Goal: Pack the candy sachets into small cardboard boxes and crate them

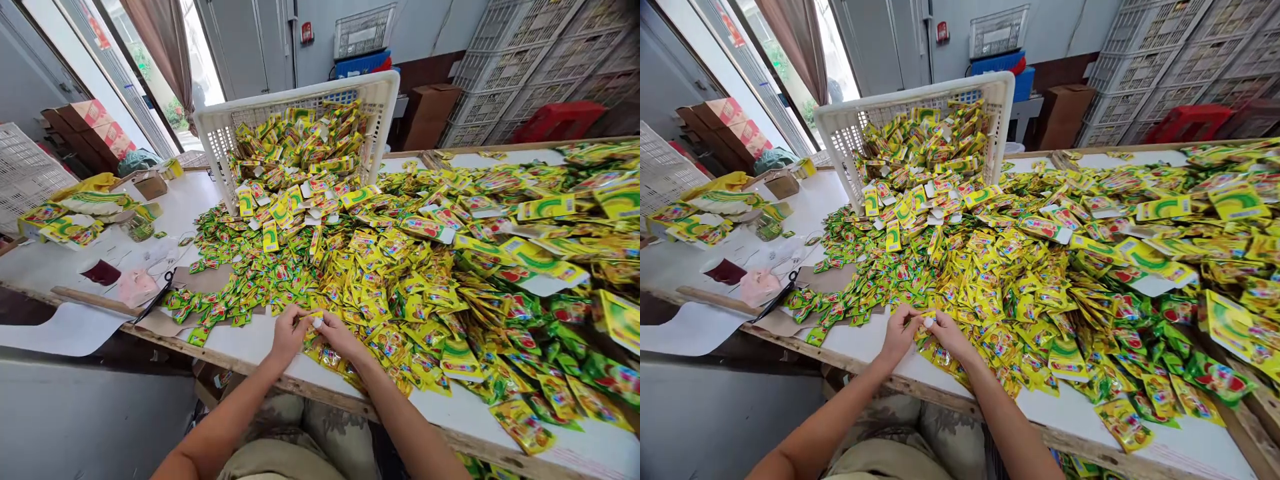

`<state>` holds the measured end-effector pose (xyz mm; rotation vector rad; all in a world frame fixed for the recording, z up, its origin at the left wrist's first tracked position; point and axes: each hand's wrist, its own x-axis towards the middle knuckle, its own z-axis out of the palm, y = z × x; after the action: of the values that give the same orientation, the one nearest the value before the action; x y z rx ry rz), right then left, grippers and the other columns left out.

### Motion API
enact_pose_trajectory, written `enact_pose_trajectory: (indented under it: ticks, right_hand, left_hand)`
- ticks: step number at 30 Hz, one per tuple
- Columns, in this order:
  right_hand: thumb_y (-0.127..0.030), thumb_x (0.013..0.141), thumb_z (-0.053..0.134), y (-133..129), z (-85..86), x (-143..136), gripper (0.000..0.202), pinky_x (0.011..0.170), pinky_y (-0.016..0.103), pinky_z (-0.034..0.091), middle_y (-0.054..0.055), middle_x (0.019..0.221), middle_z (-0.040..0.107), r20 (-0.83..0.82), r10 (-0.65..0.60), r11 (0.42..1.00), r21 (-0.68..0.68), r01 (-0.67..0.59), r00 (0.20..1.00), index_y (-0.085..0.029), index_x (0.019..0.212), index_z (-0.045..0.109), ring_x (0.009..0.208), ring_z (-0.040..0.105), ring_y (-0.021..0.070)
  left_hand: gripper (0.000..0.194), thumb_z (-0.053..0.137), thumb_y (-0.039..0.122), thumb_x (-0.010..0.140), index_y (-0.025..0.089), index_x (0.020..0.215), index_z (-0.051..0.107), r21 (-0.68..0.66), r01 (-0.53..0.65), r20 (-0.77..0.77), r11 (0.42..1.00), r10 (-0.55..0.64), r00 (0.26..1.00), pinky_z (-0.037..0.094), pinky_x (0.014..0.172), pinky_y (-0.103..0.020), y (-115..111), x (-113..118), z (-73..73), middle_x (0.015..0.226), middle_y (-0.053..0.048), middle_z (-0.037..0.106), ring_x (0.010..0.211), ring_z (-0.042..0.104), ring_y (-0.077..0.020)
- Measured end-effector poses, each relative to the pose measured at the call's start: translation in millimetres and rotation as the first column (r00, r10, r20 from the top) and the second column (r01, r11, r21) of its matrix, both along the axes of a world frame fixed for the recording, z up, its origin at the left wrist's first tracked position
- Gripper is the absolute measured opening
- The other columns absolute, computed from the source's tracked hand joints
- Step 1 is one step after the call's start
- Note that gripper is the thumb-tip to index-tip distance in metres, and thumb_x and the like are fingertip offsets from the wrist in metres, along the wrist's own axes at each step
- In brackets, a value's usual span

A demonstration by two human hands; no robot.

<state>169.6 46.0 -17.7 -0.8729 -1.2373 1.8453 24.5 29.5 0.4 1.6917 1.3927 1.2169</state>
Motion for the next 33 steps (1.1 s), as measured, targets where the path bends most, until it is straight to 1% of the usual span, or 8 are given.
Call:
enact_pose_trajectory:
  ticks: [3, 9, 16, 21, 25, 28, 30, 33]
  right_hand:
    - [-0.061, 0.069, 0.069, -0.2, -5.8, 4.2, 0.044, 0.051, 0.029, 0.053, -0.001, 0.073, 0.053, -0.002, -0.001, 0.999, -0.053, 0.001, 1.000, -0.020, 0.080, 0.058, 0.064, 0.054, 0.0140]
    - [-0.053, 0.066, 0.075, -4.1, -11.2, 4.0, 0.042, 0.059, 0.033, 0.054, 0.000, 0.079, 0.057, 0.004, 0.041, 0.994, -0.098, -0.040, 0.999, -0.023, 0.092, 0.062, 0.069, 0.057, 0.0169]
    - [-0.059, 0.060, 0.076, -10.6, -33.4, 4.9, 0.049, 0.057, 0.035, 0.052, 0.002, 0.084, 0.061, 0.040, -0.054, 0.982, -0.181, 0.061, 0.998, -0.025, 0.093, 0.066, 0.072, 0.058, 0.0206]
    - [-0.061, 0.064, 0.073, -5.6, -10.7, -9.2, 0.046, 0.061, 0.036, 0.052, 0.003, 0.080, 0.062, -0.006, -0.038, 0.985, -0.170, 0.036, 0.999, -0.025, 0.092, 0.065, 0.070, 0.059, 0.0206]
    - [-0.052, 0.079, 0.065, -11.3, 86.6, -49.9, 0.030, 0.067, 0.032, 0.050, 0.004, 0.081, 0.064, -0.162, 0.251, 0.964, 0.133, -0.231, 0.954, -0.023, 0.090, 0.064, 0.072, 0.060, 0.0181]
    - [-0.040, 0.085, 0.060, -3.3, 146.7, -72.9, 0.019, 0.081, 0.032, 0.048, 0.004, 0.092, 0.066, -0.110, 0.434, 0.807, 0.490, -0.331, 0.894, -0.025, 0.094, 0.067, 0.084, 0.060, 0.0173]
    - [-0.037, 0.085, 0.060, 0.2, 151.6, -73.4, 0.019, 0.081, 0.031, 0.047, 0.003, 0.094, 0.066, -0.128, 0.399, 0.814, 0.506, -0.286, 0.908, -0.024, 0.097, 0.066, 0.086, 0.060, 0.0166]
    - [-0.039, 0.082, 0.066, -13.2, 109.9, -52.8, 0.022, 0.073, 0.029, 0.048, 0.003, 0.089, 0.065, -0.173, 0.167, 0.959, 0.255, -0.119, 0.971, -0.023, 0.096, 0.063, 0.078, 0.059, 0.0150]
  left_hand:
    - [0.031, 0.053, 0.046, 0.086, 0.019, 0.095, 0.065, 0.087, 0.120, -0.038, 0.989, -0.117, 0.992, 0.045, 0.065, -0.027, 37.4, -15.5, 28.1, 0.098, -0.008, 0.060, 0.072, 0.054, -0.0135]
    - [0.039, 0.050, 0.050, 0.088, 0.018, 0.110, 0.054, 0.197, -0.406, 0.049, 0.892, 0.405, 0.913, 0.047, 0.074, -0.027, 174.8, -82.1, 74.1, 0.107, -0.010, 0.060, 0.087, 0.058, -0.0165]
    - [0.054, 0.062, 0.052, 0.079, 0.012, 0.115, 0.056, 0.012, -0.433, -0.251, 0.901, 0.422, 0.871, 0.041, 0.094, -0.041, 313.5, -107.5, 57.3, 0.122, -0.021, 0.057, 0.118, 0.051, -0.0326]
    - [0.056, 0.075, 0.053, 0.064, 0.017, 0.106, 0.065, -0.011, -0.360, -0.328, 0.933, 0.337, 0.882, 0.041, 0.094, -0.042, 326.5, -88.3, 30.4, 0.117, -0.018, 0.061, 0.117, 0.051, -0.0355]
    - [0.039, 0.065, 0.043, 0.078, 0.018, 0.108, 0.066, -0.009, -0.254, -0.368, 0.967, 0.233, 0.900, 0.035, 0.104, -0.040, 312.9, -69.6, 22.1, 0.112, -0.012, 0.064, 0.116, 0.052, -0.0275]
    - [0.040, 0.061, 0.040, 0.082, 0.016, 0.114, 0.063, -0.010, -0.188, -0.372, 0.982, 0.171, 0.912, 0.031, 0.108, -0.042, 305.1, -61.2, 19.3, 0.120, -0.013, 0.060, 0.120, 0.048, -0.0264]
    - [0.042, 0.063, 0.042, 0.081, 0.016, 0.114, 0.062, 0.051, -0.103, -0.387, 0.993, 0.115, 0.915, 0.035, 0.104, -0.044, 297.8, -57.0, 17.5, 0.119, -0.014, 0.061, 0.116, 0.051, -0.0278]
    - [0.050, 0.066, 0.046, 0.078, 0.018, 0.119, 0.060, 0.098, 0.001, -0.369, 0.995, 0.035, 0.929, 0.035, 0.104, -0.045, 275.5, -47.9, 15.8, 0.125, -0.014, 0.058, 0.121, 0.048, -0.0296]
